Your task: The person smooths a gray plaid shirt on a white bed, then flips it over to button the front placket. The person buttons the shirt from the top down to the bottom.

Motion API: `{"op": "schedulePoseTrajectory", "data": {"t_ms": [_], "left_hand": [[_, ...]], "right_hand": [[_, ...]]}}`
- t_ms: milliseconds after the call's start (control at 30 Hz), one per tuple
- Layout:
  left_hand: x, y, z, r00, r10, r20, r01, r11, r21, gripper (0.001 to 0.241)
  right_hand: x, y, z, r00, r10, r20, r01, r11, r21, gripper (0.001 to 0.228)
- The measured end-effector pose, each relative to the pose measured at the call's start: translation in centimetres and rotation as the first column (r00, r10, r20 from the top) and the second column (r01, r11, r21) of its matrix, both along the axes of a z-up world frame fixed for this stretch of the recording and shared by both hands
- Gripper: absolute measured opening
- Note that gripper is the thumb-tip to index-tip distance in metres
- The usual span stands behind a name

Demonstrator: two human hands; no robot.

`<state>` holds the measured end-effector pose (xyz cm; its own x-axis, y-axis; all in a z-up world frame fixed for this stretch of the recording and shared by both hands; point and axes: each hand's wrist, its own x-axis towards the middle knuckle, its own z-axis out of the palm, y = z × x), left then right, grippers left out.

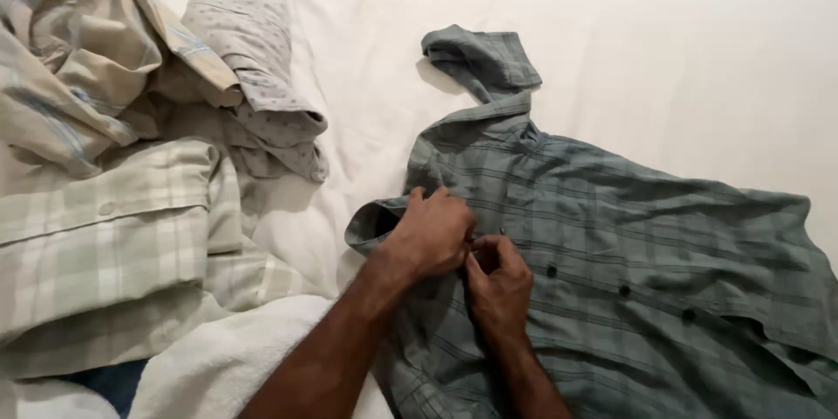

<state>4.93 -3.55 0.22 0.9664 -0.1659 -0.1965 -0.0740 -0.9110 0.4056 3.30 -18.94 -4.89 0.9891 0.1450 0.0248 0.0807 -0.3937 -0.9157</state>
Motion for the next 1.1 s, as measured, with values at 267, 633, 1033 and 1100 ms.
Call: {"op": "schedulePoseTrajectory", "data": {"t_ms": [267,633,1033,1100], "left_hand": [[0.4,0.4,-3.6,0.974,-0.027,0.225,0.046,0.996,-0.08,0.024],[-0.5,0.3,-1.5,0.943,0.036,0.332,0.042,0.973,-0.226,0.01],[-0.5,-0.6,-3.7,0.802,-0.013,0.597,0.044,0.998,-0.038,0.015],[-0.7,-0.7,-3.9,0.785,-0.041,0.619,0.056,0.998,-0.005,0.016]], "right_hand": [[0.2,0.2,0.3,0.993,0.061,0.098,-0.061,0.998,-0.003,0.027],[0.6,0.2,1.0,0.998,0.019,-0.053,-0.025,0.994,-0.111,0.029],[2.0,-0.8,-2.6,0.999,-0.027,-0.021,0.03,0.977,0.212,0.028],[2.0,-0.8,-2.3,0.998,-0.031,-0.045,0.039,0.983,0.177,0.029]]}}
